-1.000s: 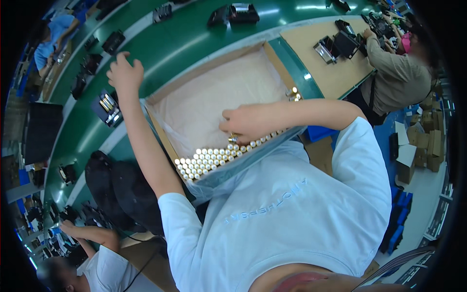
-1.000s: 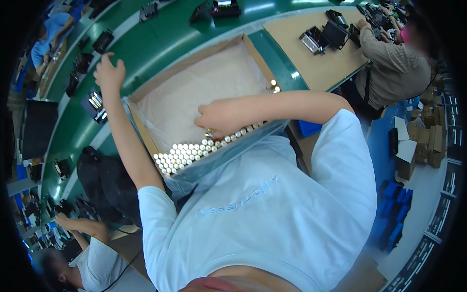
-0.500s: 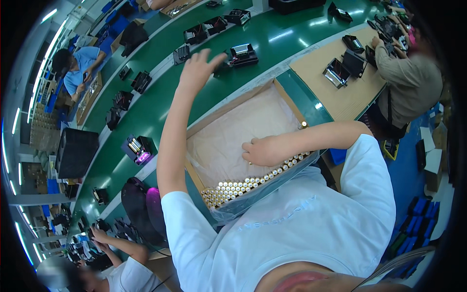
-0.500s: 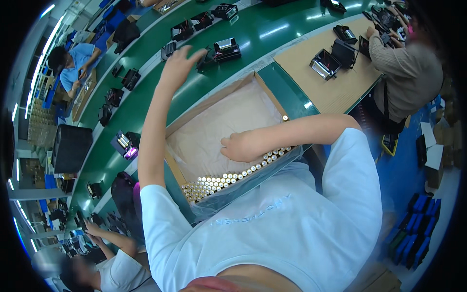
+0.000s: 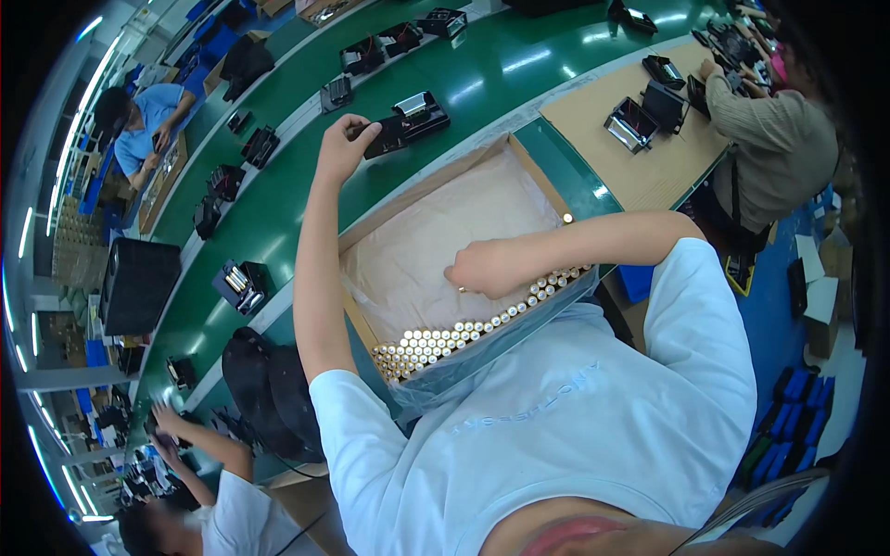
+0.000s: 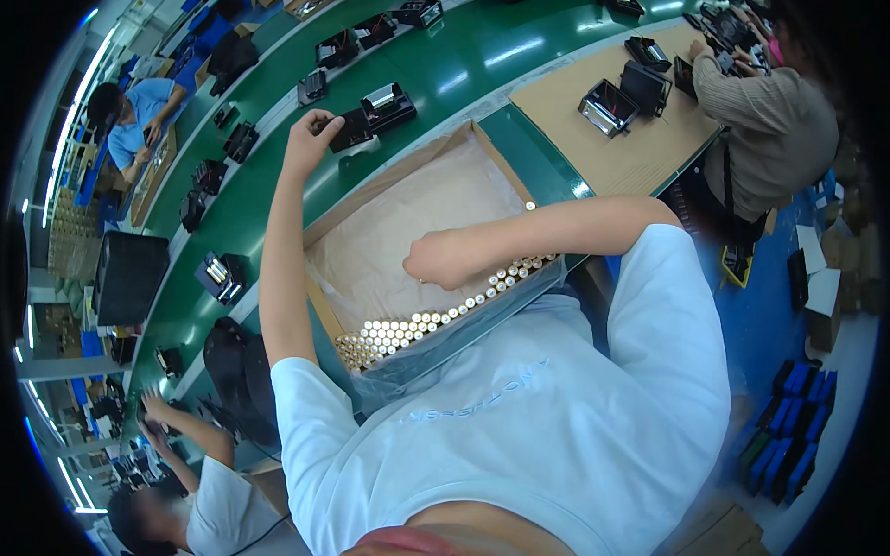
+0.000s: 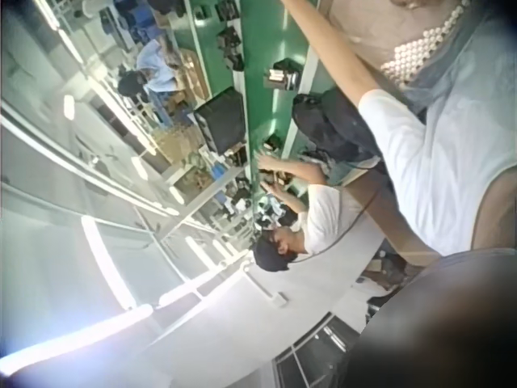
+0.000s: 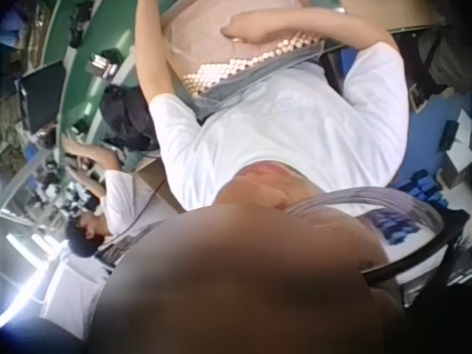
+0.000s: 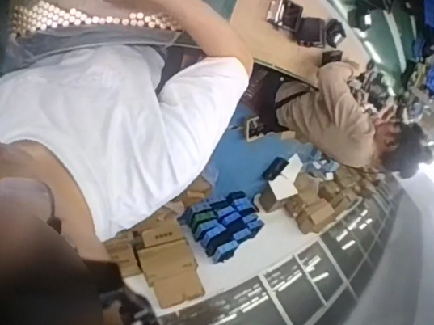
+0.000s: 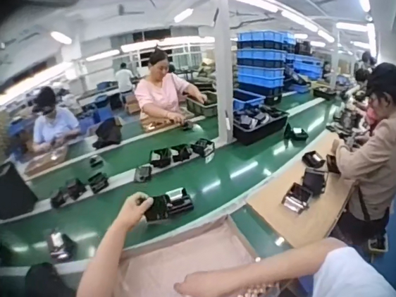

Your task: Assembling small metallic cylinders into handheld devices on a production line.

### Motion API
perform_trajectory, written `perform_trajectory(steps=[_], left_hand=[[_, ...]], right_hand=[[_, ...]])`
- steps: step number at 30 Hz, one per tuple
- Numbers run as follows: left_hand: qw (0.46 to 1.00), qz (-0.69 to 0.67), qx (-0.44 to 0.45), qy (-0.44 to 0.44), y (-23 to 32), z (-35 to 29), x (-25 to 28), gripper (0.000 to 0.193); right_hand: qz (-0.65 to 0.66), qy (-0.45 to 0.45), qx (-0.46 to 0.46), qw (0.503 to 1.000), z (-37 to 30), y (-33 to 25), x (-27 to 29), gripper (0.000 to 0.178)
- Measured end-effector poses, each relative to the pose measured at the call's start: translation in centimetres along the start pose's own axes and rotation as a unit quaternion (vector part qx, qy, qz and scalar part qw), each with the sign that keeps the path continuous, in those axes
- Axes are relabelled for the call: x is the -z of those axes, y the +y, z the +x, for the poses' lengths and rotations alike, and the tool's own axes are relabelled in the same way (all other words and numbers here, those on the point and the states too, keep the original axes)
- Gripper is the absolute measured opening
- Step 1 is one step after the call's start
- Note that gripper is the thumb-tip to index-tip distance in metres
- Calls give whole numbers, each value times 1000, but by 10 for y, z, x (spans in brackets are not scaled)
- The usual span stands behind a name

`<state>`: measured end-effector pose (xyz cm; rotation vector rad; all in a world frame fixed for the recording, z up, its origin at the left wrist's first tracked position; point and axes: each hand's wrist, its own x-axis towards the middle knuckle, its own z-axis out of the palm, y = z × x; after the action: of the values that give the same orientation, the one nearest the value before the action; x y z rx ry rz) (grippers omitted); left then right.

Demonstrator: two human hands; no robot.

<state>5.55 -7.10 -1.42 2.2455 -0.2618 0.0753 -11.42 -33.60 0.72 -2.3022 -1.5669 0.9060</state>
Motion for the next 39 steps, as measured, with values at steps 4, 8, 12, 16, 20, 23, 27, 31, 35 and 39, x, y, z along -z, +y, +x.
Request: perform_trajectory(steps=[4, 8, 12, 16, 20, 23, 27, 31, 35, 39], left_hand=[[963, -240, 111, 55, -4, -23, -7, 23], [900, -396, 146, 108, 7, -38, -7, 28], [885, -413, 175, 127, 27, -52, -1, 33], [853, -477, 171, 129, 21, -52, 4, 35], [799, -540, 187, 187, 8, -56, -2, 34], [782, -552, 197, 213, 4, -61, -1, 35], [790, -525, 208, 239, 0, -70, 2, 37], [830, -430, 200, 294, -9, -74, 4, 43], [810, -468, 195, 294, -13, -83, 14, 47], [800, -496, 185, 282, -10, -85, 20, 47]], right_hand=[[28, 9, 21, 999, 17, 12, 17, 27], [420, 67, 48, 904, 49, 41, 72, 28], [290, 336, -44, 895, 80, 41, 126, 25], [-28, 488, -65, 870, 125, 67, 134, 22], [-16, 438, -69, 896, 131, 49, 138, 23], [19, 447, -59, 892, 134, 45, 135, 23], [111, 521, -20, 846, 138, 41, 127, 22], [103, 494, 72, 861, 141, 30, 108, 20], [-2, 536, 174, 826, 152, 40, 94, 19], [-21, 520, 174, 836, 151, 46, 94, 22]])
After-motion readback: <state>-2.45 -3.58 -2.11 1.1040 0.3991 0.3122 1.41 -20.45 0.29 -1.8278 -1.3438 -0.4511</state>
